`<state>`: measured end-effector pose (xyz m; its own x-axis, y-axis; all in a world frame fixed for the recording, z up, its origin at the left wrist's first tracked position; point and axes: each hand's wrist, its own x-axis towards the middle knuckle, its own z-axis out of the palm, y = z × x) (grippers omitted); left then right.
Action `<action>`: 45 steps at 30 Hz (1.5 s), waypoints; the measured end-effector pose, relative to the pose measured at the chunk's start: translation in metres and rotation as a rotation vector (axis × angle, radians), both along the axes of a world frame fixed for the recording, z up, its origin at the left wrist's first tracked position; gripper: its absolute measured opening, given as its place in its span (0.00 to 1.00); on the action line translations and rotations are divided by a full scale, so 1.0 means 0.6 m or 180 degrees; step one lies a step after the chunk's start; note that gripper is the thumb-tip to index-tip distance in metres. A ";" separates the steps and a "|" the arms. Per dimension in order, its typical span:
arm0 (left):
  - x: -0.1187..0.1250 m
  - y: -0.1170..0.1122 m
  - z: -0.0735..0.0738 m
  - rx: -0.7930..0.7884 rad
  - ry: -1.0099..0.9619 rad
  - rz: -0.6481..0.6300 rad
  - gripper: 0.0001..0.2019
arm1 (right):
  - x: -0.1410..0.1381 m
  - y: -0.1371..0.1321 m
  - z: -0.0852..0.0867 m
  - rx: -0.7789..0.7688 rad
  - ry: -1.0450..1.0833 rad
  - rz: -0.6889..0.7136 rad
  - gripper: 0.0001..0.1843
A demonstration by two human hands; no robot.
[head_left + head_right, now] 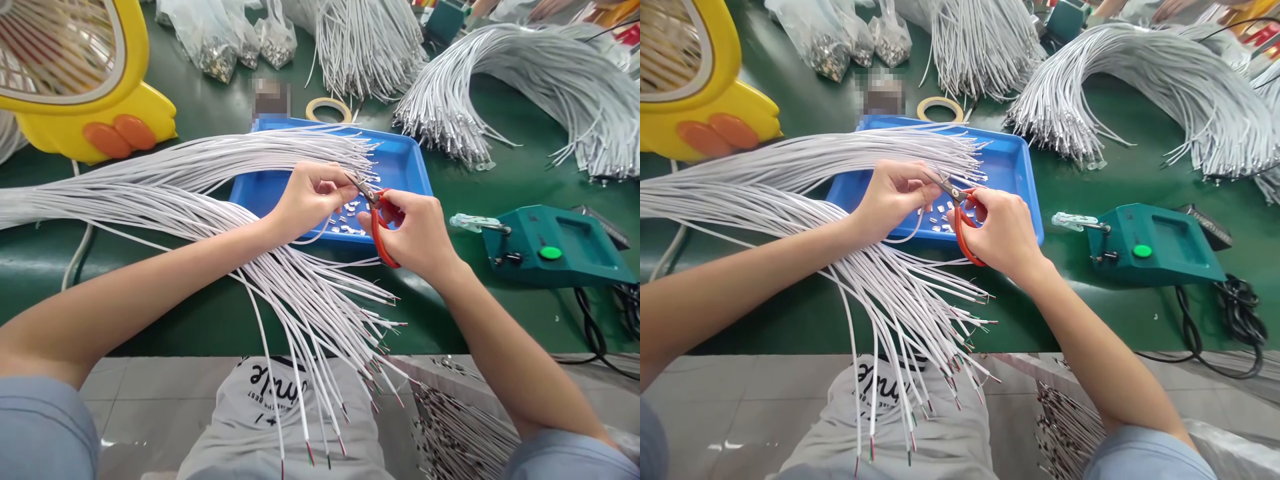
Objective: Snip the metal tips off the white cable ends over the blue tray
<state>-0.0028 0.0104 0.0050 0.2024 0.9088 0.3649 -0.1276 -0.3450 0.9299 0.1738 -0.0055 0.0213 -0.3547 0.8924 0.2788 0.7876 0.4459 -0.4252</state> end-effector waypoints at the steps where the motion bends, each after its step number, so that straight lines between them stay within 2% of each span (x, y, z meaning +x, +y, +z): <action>1: 0.000 0.000 0.001 -0.0015 -0.0004 -0.0012 0.08 | 0.000 0.000 0.000 -0.0016 0.0029 0.0002 0.14; 15: -0.001 -0.001 -0.005 0.0149 0.0043 0.0018 0.06 | -0.002 0.000 -0.007 -0.0339 0.0457 0.0008 0.21; 20: -0.005 0.002 -0.005 -0.0167 -0.0340 0.0386 0.05 | 0.008 0.011 0.000 -0.0282 0.0260 -0.0485 0.20; 23: -0.004 0.000 -0.002 -0.0246 -0.0319 0.0309 0.02 | 0.013 0.016 0.005 -0.0204 0.0798 -0.0644 0.12; 26: -0.002 -0.004 0.002 -0.0253 -0.0251 0.0095 0.02 | 0.013 0.017 0.002 -0.0177 0.1637 -0.0427 0.05; 30: -0.003 -0.006 -0.001 -0.0312 -0.0009 -0.0299 0.04 | 0.009 0.013 -0.007 -0.0271 0.2282 0.0105 0.10; 37: -0.004 -0.008 -0.005 -0.0331 0.0288 -0.1029 0.07 | -0.004 -0.002 -0.008 -0.0228 0.2648 0.0647 0.09; 41: -0.004 -0.007 -0.005 -0.0293 0.0386 -0.1158 0.10 | -0.005 -0.004 -0.009 -0.0306 0.2617 0.0794 0.08; 45: -0.004 -0.007 -0.004 -0.0223 0.0408 -0.1178 0.10 | -0.004 -0.003 -0.008 -0.0162 0.2519 0.0783 0.08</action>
<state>-0.0054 0.0061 0.0027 0.5607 0.7877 0.2553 -0.1129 -0.2327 0.9660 0.1714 -0.0073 0.0163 -0.2572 0.8332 0.4894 0.1298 0.5317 -0.8370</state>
